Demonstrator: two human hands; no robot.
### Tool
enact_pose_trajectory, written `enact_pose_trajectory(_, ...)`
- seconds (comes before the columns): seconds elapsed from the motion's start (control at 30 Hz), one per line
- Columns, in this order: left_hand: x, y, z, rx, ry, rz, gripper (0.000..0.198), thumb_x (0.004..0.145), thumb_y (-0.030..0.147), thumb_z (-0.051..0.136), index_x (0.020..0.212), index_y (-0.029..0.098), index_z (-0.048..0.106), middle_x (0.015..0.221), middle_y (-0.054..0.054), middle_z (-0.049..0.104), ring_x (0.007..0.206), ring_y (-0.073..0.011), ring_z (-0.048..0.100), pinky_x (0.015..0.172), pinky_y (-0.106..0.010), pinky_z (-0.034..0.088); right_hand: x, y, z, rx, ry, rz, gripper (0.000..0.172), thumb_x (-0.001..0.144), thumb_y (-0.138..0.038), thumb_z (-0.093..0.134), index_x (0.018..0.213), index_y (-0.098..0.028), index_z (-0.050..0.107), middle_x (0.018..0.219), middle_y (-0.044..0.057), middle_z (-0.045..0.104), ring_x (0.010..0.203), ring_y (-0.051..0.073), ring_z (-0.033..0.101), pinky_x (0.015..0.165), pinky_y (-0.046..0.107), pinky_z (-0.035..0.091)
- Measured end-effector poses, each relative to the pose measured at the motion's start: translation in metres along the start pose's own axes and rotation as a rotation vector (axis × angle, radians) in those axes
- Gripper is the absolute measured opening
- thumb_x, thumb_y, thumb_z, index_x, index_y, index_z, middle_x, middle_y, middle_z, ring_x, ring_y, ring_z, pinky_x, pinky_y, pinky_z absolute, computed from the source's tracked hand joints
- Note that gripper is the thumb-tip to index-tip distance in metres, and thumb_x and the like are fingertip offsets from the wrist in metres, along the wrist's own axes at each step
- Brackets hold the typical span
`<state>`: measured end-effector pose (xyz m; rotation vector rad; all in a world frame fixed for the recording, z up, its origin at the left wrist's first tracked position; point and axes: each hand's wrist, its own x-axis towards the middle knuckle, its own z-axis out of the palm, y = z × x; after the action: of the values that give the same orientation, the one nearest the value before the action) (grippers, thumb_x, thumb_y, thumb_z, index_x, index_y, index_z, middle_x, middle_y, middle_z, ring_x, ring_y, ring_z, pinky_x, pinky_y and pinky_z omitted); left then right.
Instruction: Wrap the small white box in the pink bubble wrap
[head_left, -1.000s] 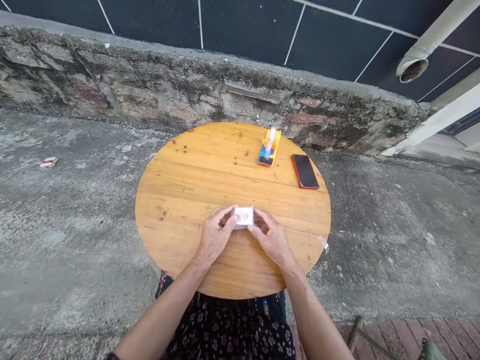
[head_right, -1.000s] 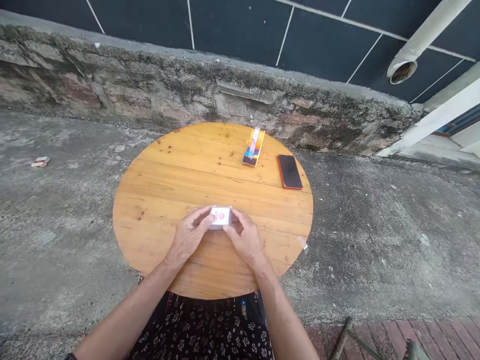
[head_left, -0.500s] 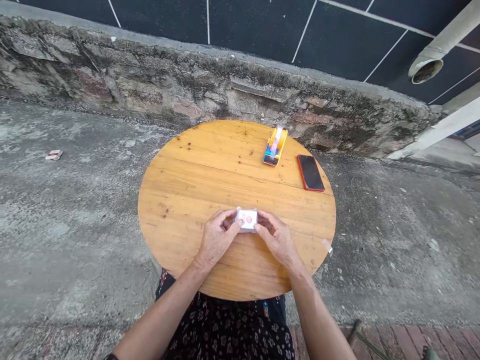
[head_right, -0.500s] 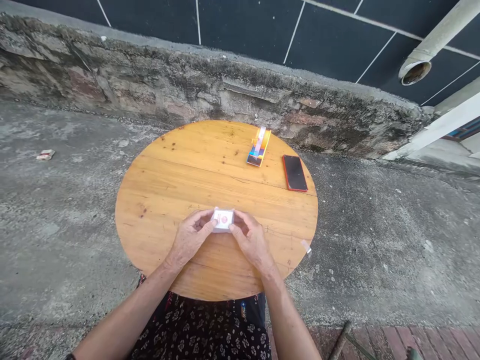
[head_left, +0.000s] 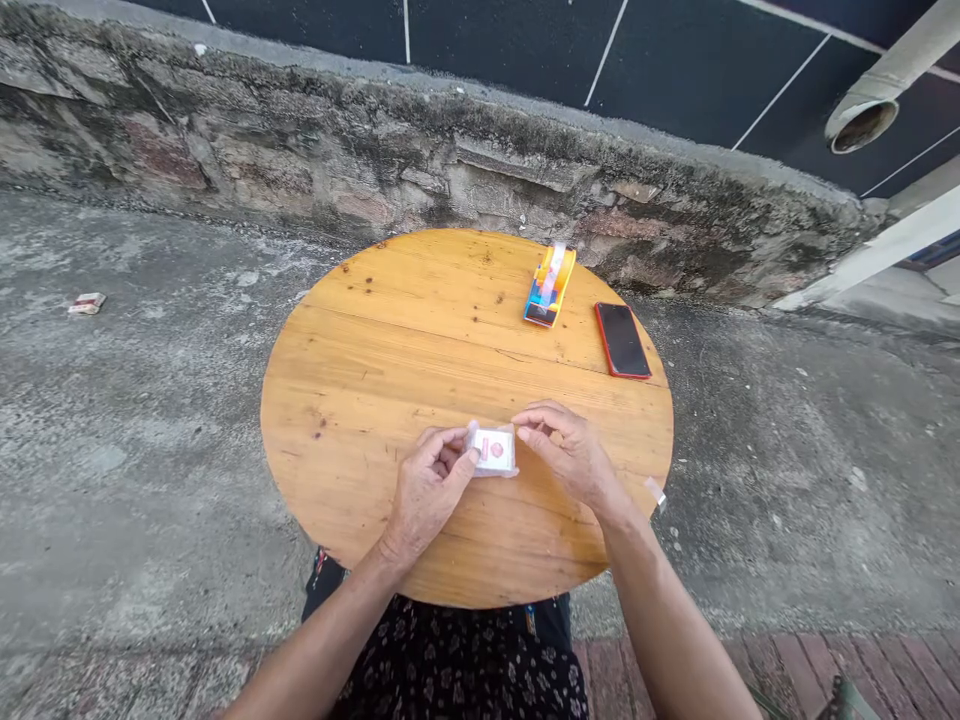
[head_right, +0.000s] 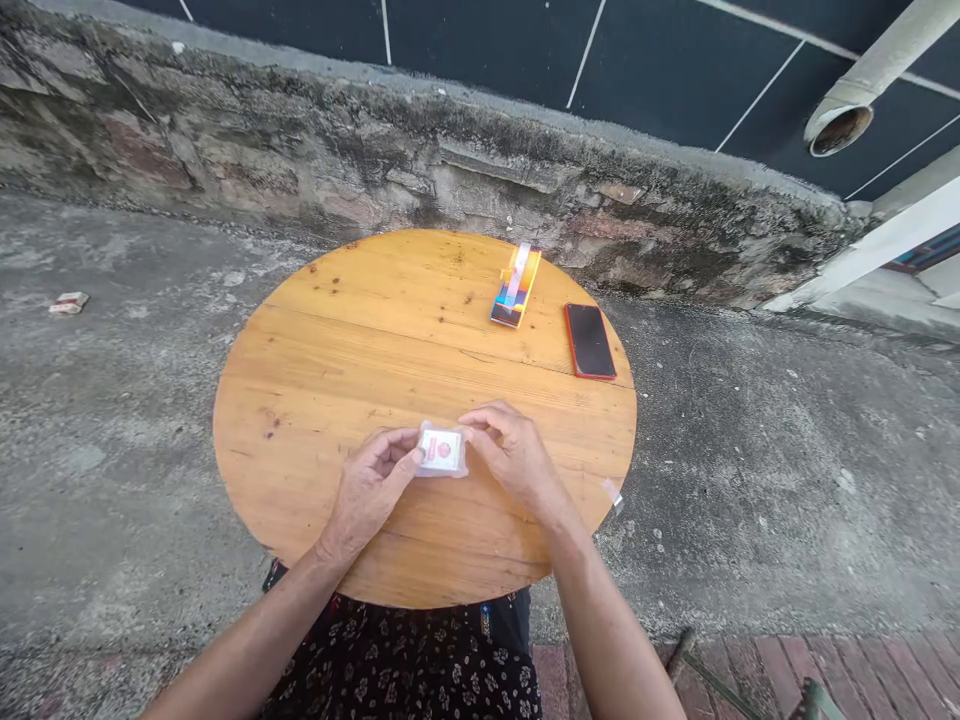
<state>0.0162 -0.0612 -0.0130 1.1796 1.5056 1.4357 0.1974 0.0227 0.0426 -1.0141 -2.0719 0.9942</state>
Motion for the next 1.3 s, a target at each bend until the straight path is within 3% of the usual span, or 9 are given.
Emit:
enact_pose_trajectory(0.13,-0.001,-0.001,0.0,0.002,0.0,0.011,0.024,0.085,0.033,0.062,0.103,0.018,0.066,0.089,-0.005,0.06,0.078,-0.0148,0.061,0.067,-0.026,0.053,0.018,0.0,0.003,0.008,-0.126,-0.033,0.012,0.086,-0.02,0.06,0.094,-0.022,0.069,0.094,0.003,0.067,0.086,0.016,0.061,0.075,0.029,0.047)
enact_pose_trajectory(0.47,0.0,0.002,0.002,0.0,0.01,-0.019,0.023,0.083,0.031,0.062,0.101,0.017,0.066,0.083,-0.003,0.061,0.073,-0.0143,0.059,0.065,-0.025,0.052,0.04,0.003,0.004,0.013,-0.292,-0.014,0.011,0.083,-0.019,0.06,0.079,-0.019,0.07,0.087,0.003,0.069,0.078,0.014,0.061,0.071,0.026,0.044)
enact_pose_trajectory(0.8,0.0,0.004,0.003,0.02,0.009,-0.043,0.024,0.083,0.03,0.061,0.102,0.016,0.066,0.082,-0.003,0.062,0.071,-0.0136,0.059,0.064,-0.024,0.051,0.046,0.003,0.009,0.003,-0.317,0.028,0.017,0.081,-0.018,0.055,0.07,-0.018,0.068,0.083,0.003,0.068,0.073,0.014,0.06,0.065,0.025,0.043)
enact_pose_trajectory(1.3,0.0,0.002,0.003,0.012,0.016,-0.05,0.025,0.083,0.031,0.062,0.102,0.017,0.066,0.081,-0.003,0.061,0.072,-0.0134,0.059,0.065,-0.024,0.051,0.049,0.01,0.013,-0.084,-0.276,0.053,0.018,0.084,-0.018,0.051,0.074,-0.017,0.066,0.081,0.002,0.068,0.071,0.012,0.057,0.064,0.024,0.04)
